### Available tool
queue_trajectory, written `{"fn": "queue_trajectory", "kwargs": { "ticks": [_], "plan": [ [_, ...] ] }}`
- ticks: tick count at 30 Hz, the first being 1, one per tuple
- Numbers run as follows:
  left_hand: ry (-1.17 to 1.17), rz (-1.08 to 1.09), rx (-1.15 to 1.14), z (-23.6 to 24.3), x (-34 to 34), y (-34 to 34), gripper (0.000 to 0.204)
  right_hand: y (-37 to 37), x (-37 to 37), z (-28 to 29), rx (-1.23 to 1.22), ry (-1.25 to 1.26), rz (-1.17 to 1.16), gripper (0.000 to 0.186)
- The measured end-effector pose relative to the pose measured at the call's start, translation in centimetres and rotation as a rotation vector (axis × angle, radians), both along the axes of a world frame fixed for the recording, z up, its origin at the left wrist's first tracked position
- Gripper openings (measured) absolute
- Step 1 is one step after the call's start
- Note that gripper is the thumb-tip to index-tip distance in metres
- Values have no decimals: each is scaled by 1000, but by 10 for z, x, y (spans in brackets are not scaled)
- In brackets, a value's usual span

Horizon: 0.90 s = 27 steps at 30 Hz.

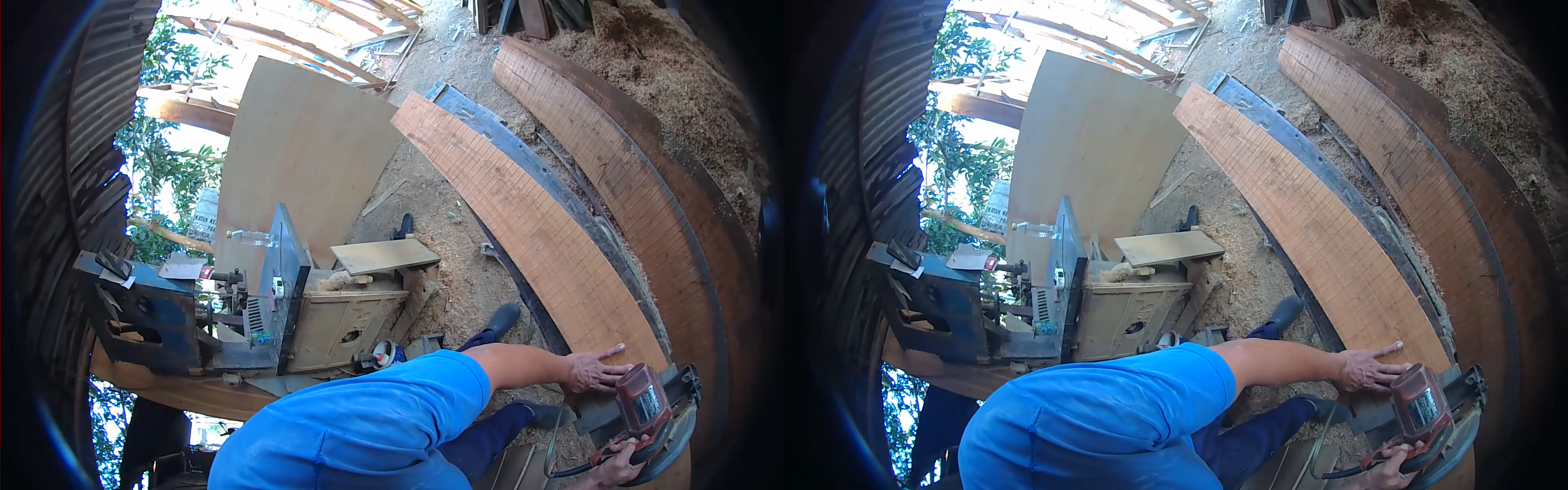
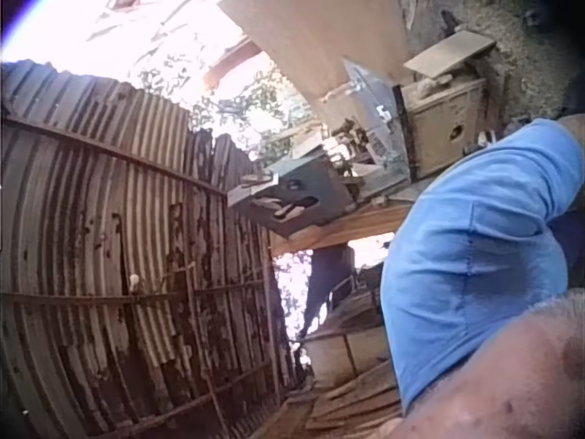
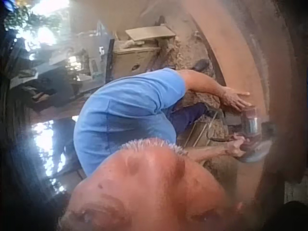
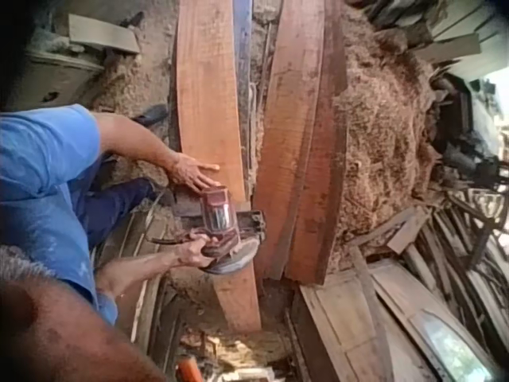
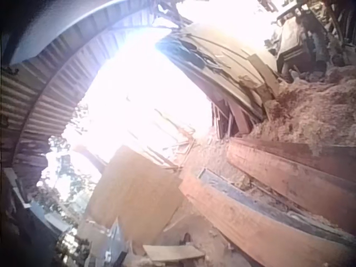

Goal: The person measures two curved wooden planks using a tape measure and a pencil to mark cut lines, checks the alignment with a square, and then cuts one of the planks using a circular saw.

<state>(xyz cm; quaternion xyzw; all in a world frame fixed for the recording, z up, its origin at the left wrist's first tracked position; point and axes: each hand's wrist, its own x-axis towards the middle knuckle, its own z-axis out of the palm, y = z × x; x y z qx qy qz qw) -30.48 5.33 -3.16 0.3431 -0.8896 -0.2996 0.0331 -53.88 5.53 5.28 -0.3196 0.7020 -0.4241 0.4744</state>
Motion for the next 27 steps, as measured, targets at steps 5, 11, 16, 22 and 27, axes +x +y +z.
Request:
{"fn": "queue_trajectory", "kwargs": {
  "ticks": [5,11,16,22,27],
  "plan": [
    [-131,21,-279,4,17,19,96,-10,25,12,-68,30,44,49],
    [-140,-137,-8,40,-27,-24,81,-42,-22,22,28,-276,-82,29],
    [-312,53,102,22,11,-8,123,-48,17,44,-84,139,-93,36],
    [-335,-12,-14,28,-17,-9,129,48,-67,136,-64,-34,-266,49],
    [-354,0,-40,21,-21,0,130,104,-172,125,54,-488,-242,51]
  ]
}}
